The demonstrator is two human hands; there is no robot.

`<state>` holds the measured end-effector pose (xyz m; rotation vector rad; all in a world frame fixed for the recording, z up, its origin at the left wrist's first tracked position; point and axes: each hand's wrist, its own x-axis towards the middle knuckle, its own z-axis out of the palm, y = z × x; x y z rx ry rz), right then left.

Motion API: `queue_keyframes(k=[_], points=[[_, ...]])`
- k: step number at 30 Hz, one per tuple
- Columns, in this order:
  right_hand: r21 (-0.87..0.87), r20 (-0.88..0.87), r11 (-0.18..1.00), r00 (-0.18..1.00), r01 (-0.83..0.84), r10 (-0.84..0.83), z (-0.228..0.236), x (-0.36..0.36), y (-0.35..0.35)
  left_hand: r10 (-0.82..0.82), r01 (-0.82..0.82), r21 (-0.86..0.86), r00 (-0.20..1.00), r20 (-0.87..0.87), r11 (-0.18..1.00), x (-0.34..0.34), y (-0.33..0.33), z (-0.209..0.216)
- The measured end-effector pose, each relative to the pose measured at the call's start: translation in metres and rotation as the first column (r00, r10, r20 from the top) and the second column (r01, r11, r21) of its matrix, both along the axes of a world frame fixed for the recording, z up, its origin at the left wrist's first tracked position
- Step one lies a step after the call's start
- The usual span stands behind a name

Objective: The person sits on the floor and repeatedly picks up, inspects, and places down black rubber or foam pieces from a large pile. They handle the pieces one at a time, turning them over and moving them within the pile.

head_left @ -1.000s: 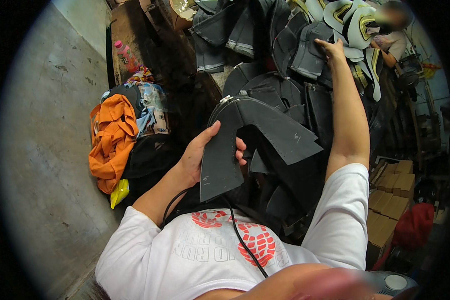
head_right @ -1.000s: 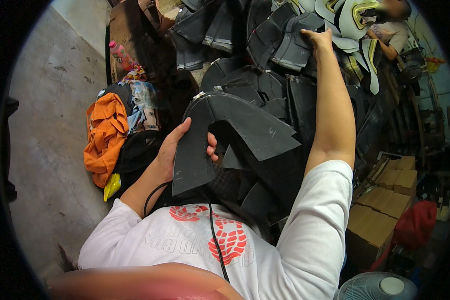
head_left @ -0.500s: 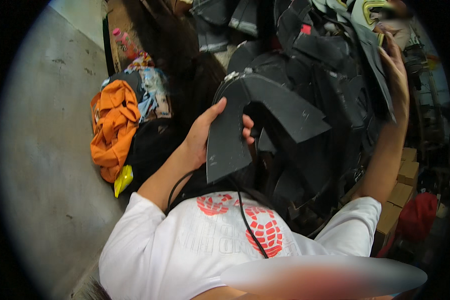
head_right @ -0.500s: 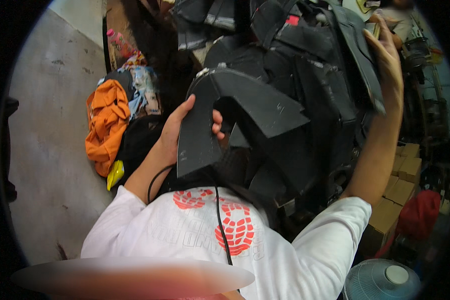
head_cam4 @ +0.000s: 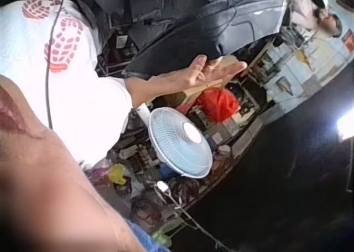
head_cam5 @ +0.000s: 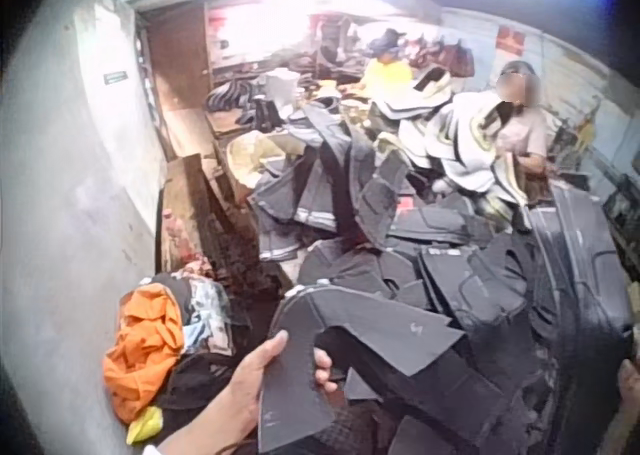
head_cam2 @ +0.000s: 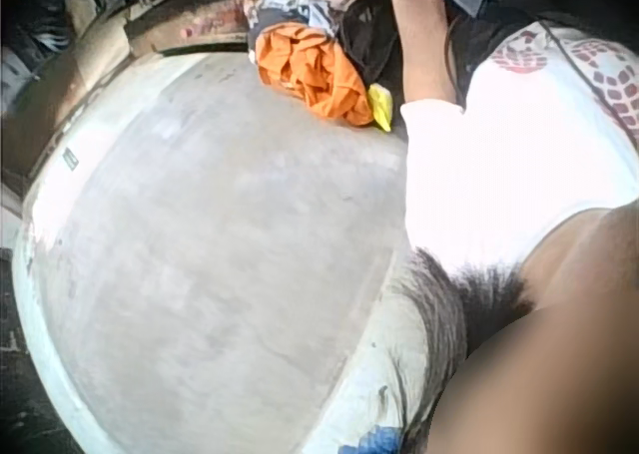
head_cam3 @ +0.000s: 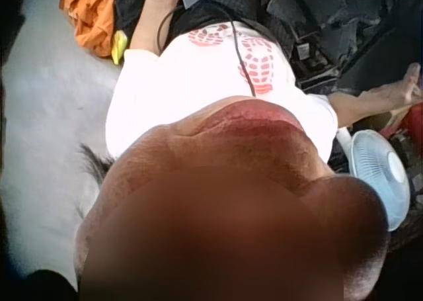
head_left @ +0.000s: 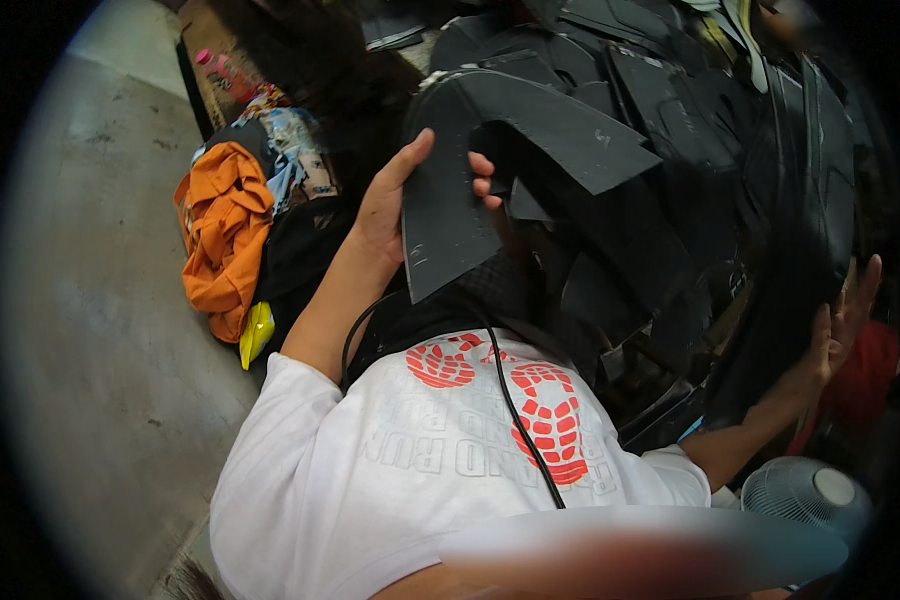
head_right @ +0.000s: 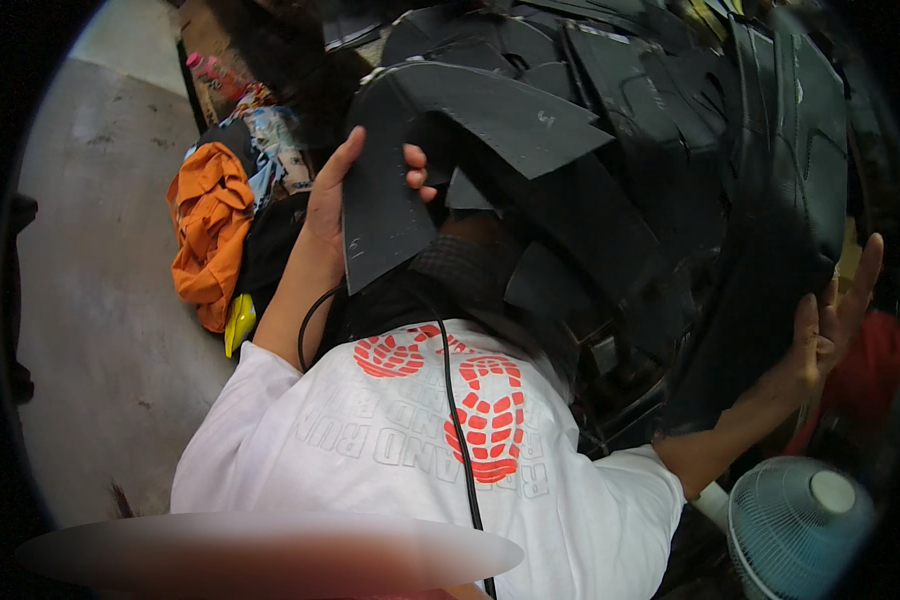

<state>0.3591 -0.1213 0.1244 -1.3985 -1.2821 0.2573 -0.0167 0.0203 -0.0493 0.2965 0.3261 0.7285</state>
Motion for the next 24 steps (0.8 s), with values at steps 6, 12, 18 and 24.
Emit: queue_keyframes(k=[6, 12, 18, 24], points=[[0.088, -0.086, 0.991, 0.992, 0.104, -0.097, -0.021, 0.016, -0.039, -0.005, 0.0, 0.021, 0.97, 0.242, 1.0, -0.006, -0.005, 0.009], [0.142, -0.047, 0.955, 0.965, 0.261, -0.257, -0.036, 0.04, -0.066, 0.042, -0.15, 0.144, 0.82, 0.571, 0.978, -0.008, 0.003, 0.015], [0.121, -0.06, 0.929, 0.936, 0.351, -0.346, -0.053, 0.058, -0.084, 0.113, -0.221, 0.359, 0.947, 0.3, 0.907, -0.002, 0.006, 0.026], [0.172, -0.112, 0.923, 0.938, 0.343, -0.328, -0.061, 0.063, -0.095, -0.041, -0.004, 0.427, 0.994, 0.096, 0.904, 0.003, 0.027, 0.059]])
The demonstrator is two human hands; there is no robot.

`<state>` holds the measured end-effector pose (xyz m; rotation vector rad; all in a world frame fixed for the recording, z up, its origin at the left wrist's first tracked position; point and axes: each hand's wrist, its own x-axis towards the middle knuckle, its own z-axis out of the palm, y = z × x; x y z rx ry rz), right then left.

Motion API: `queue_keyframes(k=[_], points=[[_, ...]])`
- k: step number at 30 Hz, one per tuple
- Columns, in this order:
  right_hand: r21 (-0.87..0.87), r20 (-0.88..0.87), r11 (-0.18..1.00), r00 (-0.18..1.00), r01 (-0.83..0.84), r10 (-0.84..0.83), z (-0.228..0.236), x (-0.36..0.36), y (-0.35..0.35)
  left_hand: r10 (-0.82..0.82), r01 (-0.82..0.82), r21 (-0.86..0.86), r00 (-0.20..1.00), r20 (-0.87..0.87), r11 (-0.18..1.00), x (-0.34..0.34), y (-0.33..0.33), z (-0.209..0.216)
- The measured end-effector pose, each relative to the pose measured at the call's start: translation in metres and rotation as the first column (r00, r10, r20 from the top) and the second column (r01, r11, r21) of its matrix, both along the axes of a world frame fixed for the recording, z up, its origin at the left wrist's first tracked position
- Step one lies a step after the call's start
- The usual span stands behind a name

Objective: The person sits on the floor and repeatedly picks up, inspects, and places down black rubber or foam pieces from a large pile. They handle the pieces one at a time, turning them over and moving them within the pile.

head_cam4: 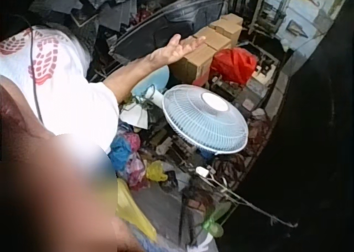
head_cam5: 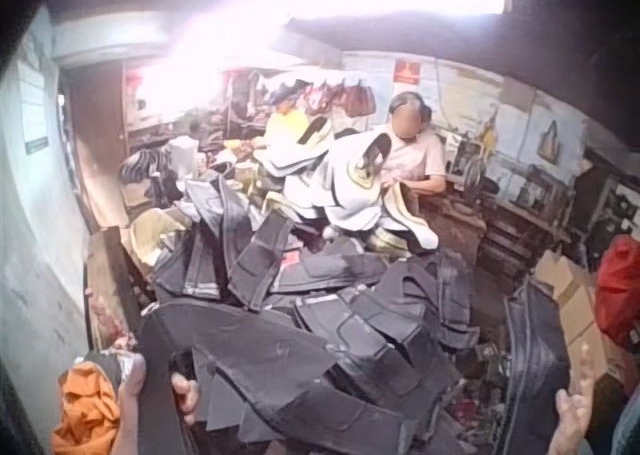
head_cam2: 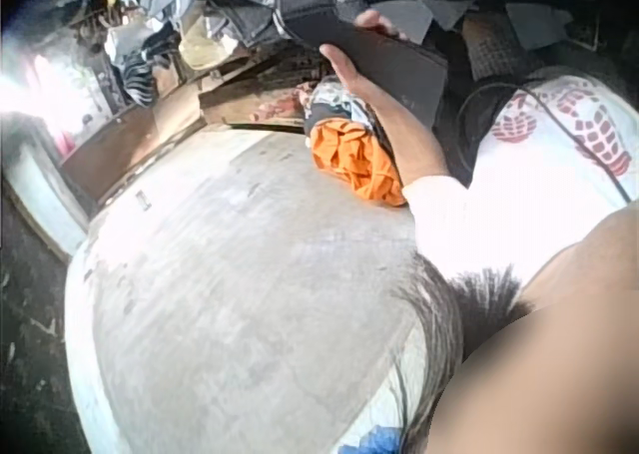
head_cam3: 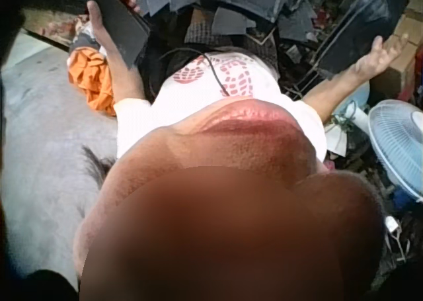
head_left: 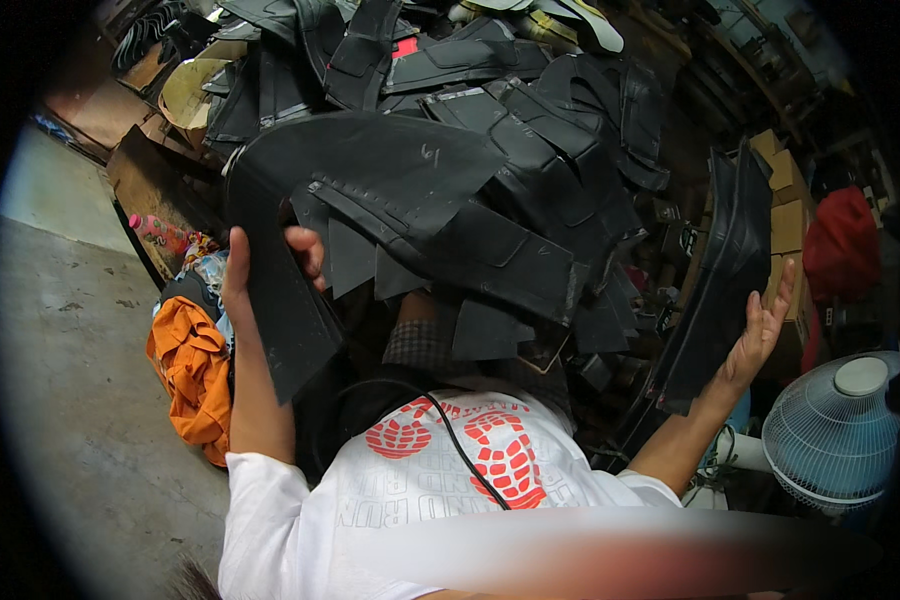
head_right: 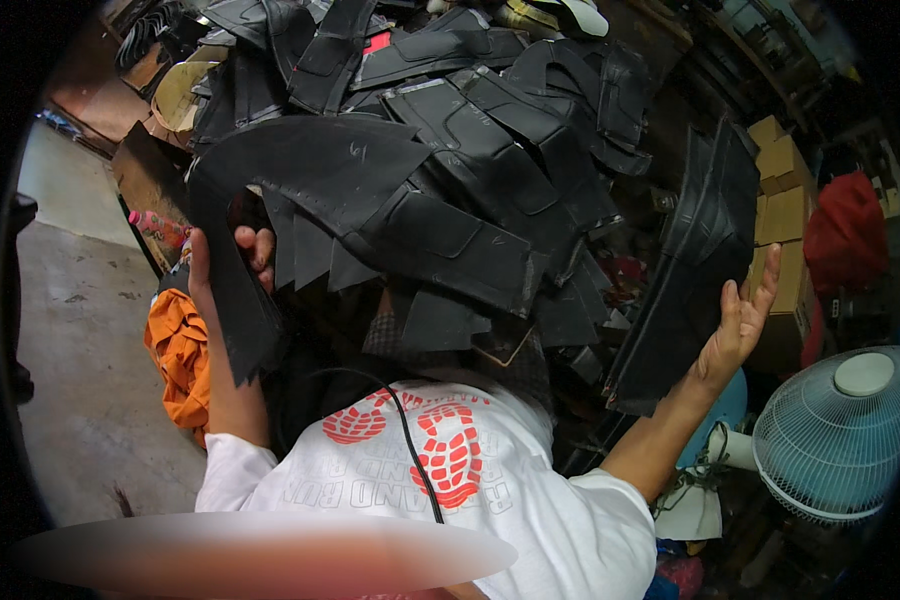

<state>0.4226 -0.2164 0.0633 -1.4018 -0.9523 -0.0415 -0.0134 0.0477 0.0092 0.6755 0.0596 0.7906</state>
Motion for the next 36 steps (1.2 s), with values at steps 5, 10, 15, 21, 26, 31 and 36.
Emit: queue_keyframes(k=[5, 10, 15, 21, 26, 31, 36], points=[[-0.016, 0.02, 0.998, 0.998, 0.057, -0.057, -0.005, 0.004, -0.005, -0.008, 0.003, -0.177, 1.0, -0.026, 0.984, 0.041, 0.023, 0.035], [-0.005, -0.013, 0.992, 0.992, 0.124, -0.124, -0.011, 0.001, -0.009, -0.176, 0.165, -0.096, 0.977, -0.124, 0.982, 0.118, 0.059, 0.067], [-0.04, -0.016, 0.981, 0.981, 0.192, -0.192, -0.016, -0.001, -0.018, -0.058, 0.081, 0.061, 0.947, -0.315, 0.995, 0.226, 0.091, 0.069], [-0.099, 0.017, 0.968, 0.973, 0.232, -0.231, -0.027, 0.005, -0.026, -0.175, 0.178, 0.041, 0.982, -0.065, 0.983, 0.368, 0.116, 0.041], [-0.121, -0.007, 0.962, 0.968, 0.247, -0.249, -0.039, 0.007, -0.026, -0.128, 0.119, -0.098, 0.987, -0.092, 0.988, 0.443, 0.12, 0.014], [-0.122, -0.088, 0.956, 0.957, 0.266, -0.277, -0.046, 0.008, -0.025, 0.05, -0.071, -0.16, 0.99, -0.132, 0.985, 0.481, 0.123, -0.003], [-0.126, -0.081, 0.956, 0.957, 0.266, -0.277, -0.05, 0.011, -0.025, 0.0, -0.017, -0.137, 0.993, -0.121, 0.99, 0.492, 0.131, 0.004]])
